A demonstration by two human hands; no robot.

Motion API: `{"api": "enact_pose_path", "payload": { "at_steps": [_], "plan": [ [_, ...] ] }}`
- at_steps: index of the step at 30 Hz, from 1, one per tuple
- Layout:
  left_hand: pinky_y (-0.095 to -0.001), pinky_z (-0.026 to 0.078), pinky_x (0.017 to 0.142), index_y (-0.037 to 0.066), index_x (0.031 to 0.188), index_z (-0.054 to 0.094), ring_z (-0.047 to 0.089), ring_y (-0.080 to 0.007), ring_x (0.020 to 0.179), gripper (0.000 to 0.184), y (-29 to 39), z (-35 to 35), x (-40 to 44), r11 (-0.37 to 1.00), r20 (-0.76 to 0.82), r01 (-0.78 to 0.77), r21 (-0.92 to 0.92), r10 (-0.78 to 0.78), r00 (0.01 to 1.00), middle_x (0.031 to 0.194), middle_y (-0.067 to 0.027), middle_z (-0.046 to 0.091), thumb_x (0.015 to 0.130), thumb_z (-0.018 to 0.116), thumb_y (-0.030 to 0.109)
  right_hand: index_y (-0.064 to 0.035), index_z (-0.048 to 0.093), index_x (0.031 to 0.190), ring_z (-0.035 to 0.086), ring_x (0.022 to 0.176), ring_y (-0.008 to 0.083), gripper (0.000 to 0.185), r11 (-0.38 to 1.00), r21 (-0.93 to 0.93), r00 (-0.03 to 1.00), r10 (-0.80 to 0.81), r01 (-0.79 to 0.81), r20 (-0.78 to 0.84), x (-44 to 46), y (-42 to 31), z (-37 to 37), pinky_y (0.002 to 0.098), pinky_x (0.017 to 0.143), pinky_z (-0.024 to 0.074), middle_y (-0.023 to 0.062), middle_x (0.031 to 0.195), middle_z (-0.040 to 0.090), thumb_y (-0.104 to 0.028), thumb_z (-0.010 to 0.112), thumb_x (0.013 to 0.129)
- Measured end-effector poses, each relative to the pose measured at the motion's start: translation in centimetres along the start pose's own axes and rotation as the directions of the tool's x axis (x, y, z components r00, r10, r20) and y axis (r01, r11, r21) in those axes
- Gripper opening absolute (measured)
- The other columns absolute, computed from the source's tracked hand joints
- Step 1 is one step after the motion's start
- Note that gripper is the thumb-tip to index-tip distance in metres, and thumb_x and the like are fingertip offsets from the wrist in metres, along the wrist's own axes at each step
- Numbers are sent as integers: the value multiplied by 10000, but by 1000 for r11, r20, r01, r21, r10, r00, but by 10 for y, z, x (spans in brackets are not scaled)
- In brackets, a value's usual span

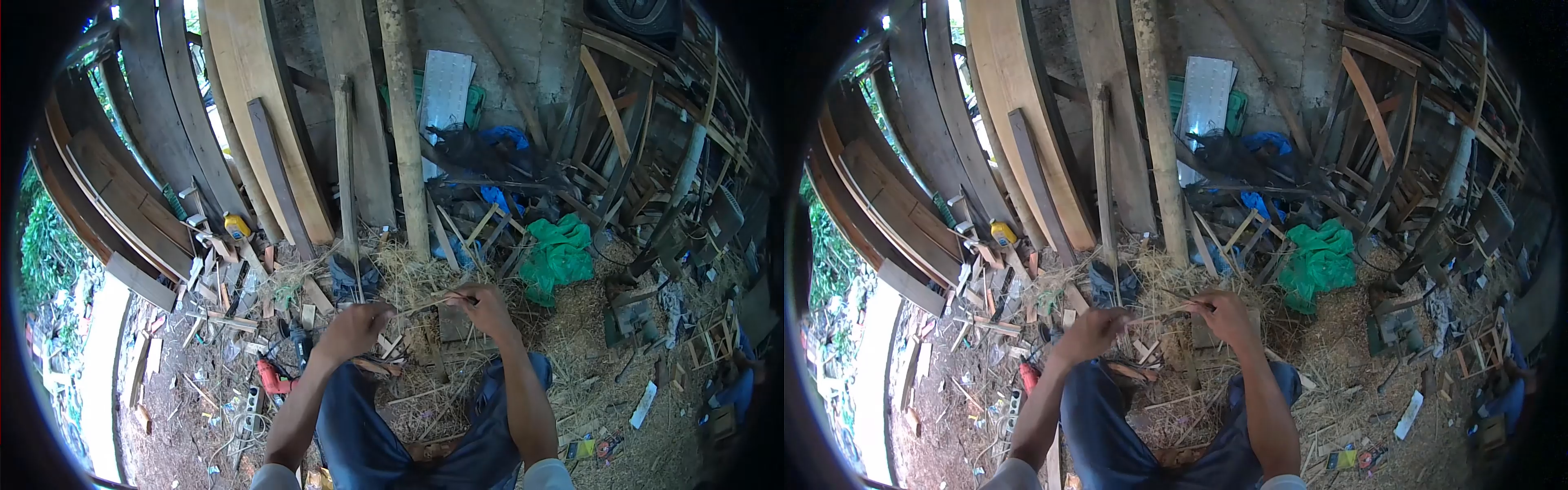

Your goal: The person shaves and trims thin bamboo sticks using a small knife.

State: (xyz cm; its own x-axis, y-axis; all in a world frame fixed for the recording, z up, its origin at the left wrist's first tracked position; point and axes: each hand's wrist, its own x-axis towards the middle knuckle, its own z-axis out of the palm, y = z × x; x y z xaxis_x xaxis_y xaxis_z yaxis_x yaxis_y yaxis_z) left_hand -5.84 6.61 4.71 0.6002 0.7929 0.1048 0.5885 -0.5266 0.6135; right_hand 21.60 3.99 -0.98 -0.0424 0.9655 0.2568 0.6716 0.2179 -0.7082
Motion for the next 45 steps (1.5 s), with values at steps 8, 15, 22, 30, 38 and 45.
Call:
{"api": "enact_pose_path", "payload": {
  "at_steps": [8, 15, 22, 30, 38, 45],
  "plan": [
    [-314, 453, 597, -11, 963, 596, 551, -150, 616, 146, -2, 39, 1, 968, -179, 39, -246, -85, 980, 675, -94, 577, 920, 539, 115, -81, 625, 1093, 649, 796, 295, 231, 998, -50, 849, 12, -45, -528, 1, -2, 14, 410, 649, 519, 134, 923, 668, -70, 591, 865],
    [-284, 398, 504, -13, 972, 603, 504, -111, 553, 150, 29, 59, 9, 846, -220, 15, -533, -156, 963, 657, -66, 575, 913, 562, 119, -78, 634, 759, 601, 514, 293, 23, 953, -291, 971, -143, 82, -194, -8, -38, 23, 406, 509, 488, 106, 597, 614, -100, 637, 764],
    [-224, 354, 504, -7, 927, 608, 414, -45, 545, 166, 62, 86, 4, 738, -258, 9, -675, -247, 934, 643, 32, 479, 935, 561, 153, -75, 596, 661, 594, 532, 319, 49, 961, -268, 932, -31, -72, -361, -9, -35, 28, 418, 498, 458, 135, 575, 578, -98, 627, 691],
    [-204, 317, 491, 8, 927, 612, 391, -33, 541, 166, 64, 105, 4, 665, -302, -30, -746, -298, 906, 663, 40, 485, 937, 563, 166, -100, 598, 711, 622, 517, 285, 38, 915, -389, 889, -87, -108, -450, -3, -14, 21, 390, 479, 482, 100, 558, 598, -62, 598, 719],
    [-217, 354, 534, 11, 939, 605, 420, -54, 573, 150, 58, 89, -24, 641, -45, 149, -753, -276, 960, 670, 20, 497, 950, 526, 138, -45, 691, 725, 667, 638, 337, 157, 615, -382, 686, 386, -690, -617, 12, 57, -22, 416, 577, 540, 172, 682, 656, -170, 608, 772],
    [-209, 298, 394, 17, 962, 579, 366, -45, 479, 208, 35, 77, -12, 348, 121, 268, -898, -392, 912, 668, 23, 450, 968, 502, 211, -20, 701, 792, 616, 529, 311, 167, 952, -251, 909, 57, -174, -413, -9, -3, 11, 388, 520, 510, 171, 623, 629, -161, 614, 764]
  ]
}}
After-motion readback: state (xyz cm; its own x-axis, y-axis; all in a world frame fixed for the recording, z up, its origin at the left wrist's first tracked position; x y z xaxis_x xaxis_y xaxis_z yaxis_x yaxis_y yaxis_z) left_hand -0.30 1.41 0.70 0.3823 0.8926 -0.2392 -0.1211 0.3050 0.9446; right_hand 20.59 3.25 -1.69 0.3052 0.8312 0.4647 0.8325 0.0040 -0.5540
